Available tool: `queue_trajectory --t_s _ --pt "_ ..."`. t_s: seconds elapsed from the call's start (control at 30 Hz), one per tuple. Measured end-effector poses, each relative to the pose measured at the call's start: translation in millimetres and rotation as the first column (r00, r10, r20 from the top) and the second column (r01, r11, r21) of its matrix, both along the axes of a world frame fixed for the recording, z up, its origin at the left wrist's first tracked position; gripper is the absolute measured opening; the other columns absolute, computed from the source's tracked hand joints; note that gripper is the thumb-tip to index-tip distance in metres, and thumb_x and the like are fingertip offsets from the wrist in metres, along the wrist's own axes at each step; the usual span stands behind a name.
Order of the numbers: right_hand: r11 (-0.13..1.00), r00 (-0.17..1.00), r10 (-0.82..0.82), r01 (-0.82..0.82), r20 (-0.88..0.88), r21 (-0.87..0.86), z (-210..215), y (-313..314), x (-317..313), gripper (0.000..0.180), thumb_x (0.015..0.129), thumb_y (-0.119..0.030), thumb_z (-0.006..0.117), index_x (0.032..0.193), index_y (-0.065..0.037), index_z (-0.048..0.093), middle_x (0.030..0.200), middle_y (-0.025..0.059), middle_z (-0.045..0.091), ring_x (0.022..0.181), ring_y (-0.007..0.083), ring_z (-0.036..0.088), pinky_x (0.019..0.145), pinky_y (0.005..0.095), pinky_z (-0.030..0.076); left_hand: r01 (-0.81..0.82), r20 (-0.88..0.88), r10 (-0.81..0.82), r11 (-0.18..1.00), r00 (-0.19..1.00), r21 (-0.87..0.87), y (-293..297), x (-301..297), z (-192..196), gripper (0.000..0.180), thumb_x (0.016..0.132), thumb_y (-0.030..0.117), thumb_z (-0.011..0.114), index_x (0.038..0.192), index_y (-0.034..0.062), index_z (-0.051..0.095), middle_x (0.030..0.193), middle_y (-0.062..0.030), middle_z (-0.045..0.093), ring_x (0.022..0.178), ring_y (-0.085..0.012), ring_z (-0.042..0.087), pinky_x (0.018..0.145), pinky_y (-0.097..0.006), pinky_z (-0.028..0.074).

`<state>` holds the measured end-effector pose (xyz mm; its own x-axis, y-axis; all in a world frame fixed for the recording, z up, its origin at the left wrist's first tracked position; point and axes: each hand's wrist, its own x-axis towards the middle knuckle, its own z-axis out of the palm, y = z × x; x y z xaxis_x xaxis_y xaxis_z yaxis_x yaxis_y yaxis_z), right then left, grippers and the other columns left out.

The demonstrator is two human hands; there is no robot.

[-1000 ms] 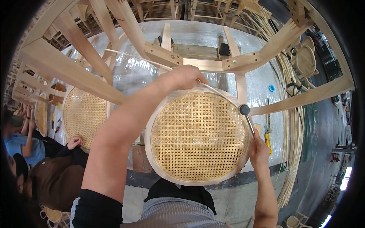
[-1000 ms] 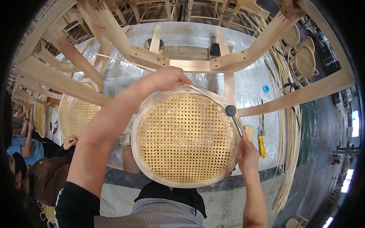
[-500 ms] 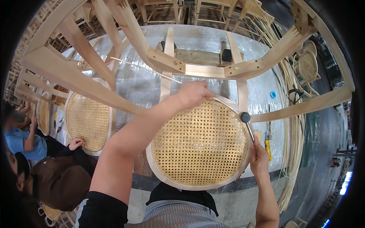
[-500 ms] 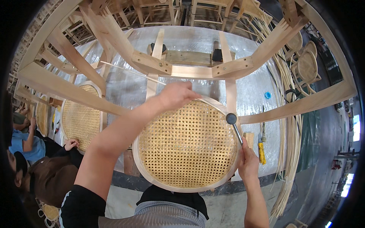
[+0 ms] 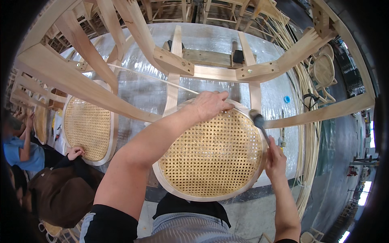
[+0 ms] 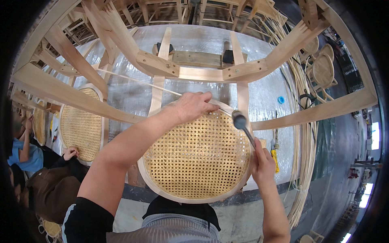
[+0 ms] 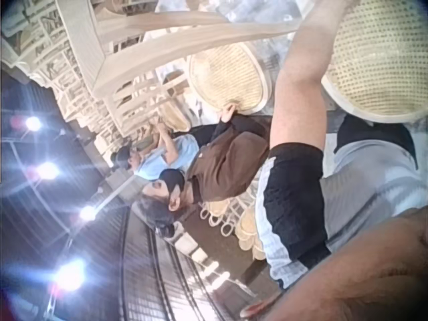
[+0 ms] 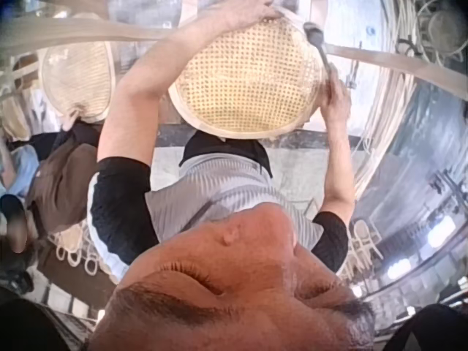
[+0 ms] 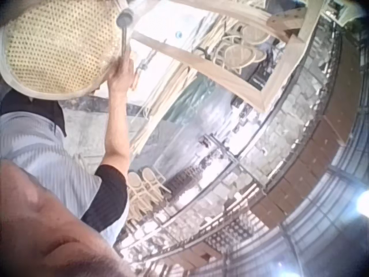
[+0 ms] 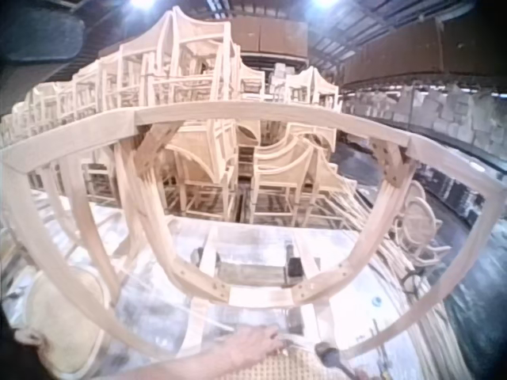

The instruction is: The person weaves cane strips into the seat frame of a wooden chair, using a rubber mallet to tap the strips into place and a utility knife to trim excess material. The process involves inserting strips, securing them, and trimming to fit the frame.

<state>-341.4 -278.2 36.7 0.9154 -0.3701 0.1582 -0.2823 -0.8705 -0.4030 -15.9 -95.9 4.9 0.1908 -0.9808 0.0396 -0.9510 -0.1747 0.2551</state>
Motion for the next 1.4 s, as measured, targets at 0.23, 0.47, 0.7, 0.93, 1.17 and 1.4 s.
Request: queue_trajectory --t_s 0.23,0.47,0.7,0.93,1.17,1.4 --pt "0.994 0.991 -0.01 -0.004 0.136 0.105 8 -1 7 0.056 0.099 -0.002 0.067 0.153 -0.016 0.061 0.08 0.0153 0.064 0.068 0.0345 0.063 0.065 0.044 0.052 0.019 0.051 -0.018 0.999 0.999 -0.032 -4 12 -7 0.047 0.098 0.017 0.065 0.139 0.0399 0.07 0.112 -0.0054 0.06 0.112 -0.0271 0.065 0.095 -0.043 0.058" --pt "0.993 0.971 -0.04 0.065 -0.237 0.097 -1 -20 1 0.051 0.105 0.004 0.056 0.155 -0.006 0.057 0.115 0.0242 0.076 0.103 0.0339 0.077 0.087 0.0399 0.057 0.019 0.108 -0.011 0.996 0.994 -0.082 -6 29 8 0.044 0.099 0.013 0.065 0.134 0.0371 0.075 0.111 -0.0069 0.064 0.111 -0.0282 0.065 0.095 -0.042 0.056" --pt "0.964 0.994 -0.073 0.09 -0.079 0.248 -21 -18 -9 0.051 0.107 -0.004 0.057 0.156 -0.016 0.057 0.101 0.0224 0.073 0.089 0.0387 0.072 0.081 0.0433 0.056 -0.485 -0.385 0.372 0.837 0.844 -0.254 54 11 17 0.034 0.097 0.003 0.064 0.127 0.0109 0.077 0.114 -0.012 0.071 0.113 -0.0339 0.064 0.1 -0.045 0.053" --pt "0.966 1.0 0.016 -0.014 -0.005 0.258 -28 -27 -4 0.045 0.109 -0.006 0.054 0.154 -0.007 0.057 0.109 0.0212 0.075 0.092 0.0364 0.074 0.084 0.0424 0.057 -0.46 -0.159 0.432 0.825 0.888 -0.329 78 -34 -14 0.038 0.097 0.007 0.065 0.134 0.0114 0.074 0.134 -0.0205 0.066 0.125 -0.0405 0.06 0.109 -0.051 0.047" --pt "0.872 0.97 -0.229 0.17 0.076 0.46 -40 -14 -60 0.042 0.11 -0.008 0.053 0.151 0.002 0.058 0.119 0.0169 0.076 0.099 0.0205 0.071 0.09 0.032 0.055 -0.371 -0.115 0.354 0.905 0.928 -0.209 54 -26 -22 0.043 0.103 0.015 0.064 0.145 0.0194 0.069 0.148 -0.0232 0.059 0.137 -0.0439 0.054 0.119 -0.052 0.041" --pt "0.681 0.795 -0.602 0.46 0.078 0.57 -69 -3 -132 0.043 0.11 -0.01 0.056 0.153 -0.003 0.059 0.084 -0.001 0.058 0.076 0.0085 0.052 0.069 0.0258 0.046 -0.328 -0.232 0.275 0.914 0.933 -0.238 59 -13 -28 0.036 0.103 0.019 0.065 0.138 0.0209 0.075 0.144 -0.0244 0.063 0.133 -0.0445 0.059 0.114 -0.049 0.048"
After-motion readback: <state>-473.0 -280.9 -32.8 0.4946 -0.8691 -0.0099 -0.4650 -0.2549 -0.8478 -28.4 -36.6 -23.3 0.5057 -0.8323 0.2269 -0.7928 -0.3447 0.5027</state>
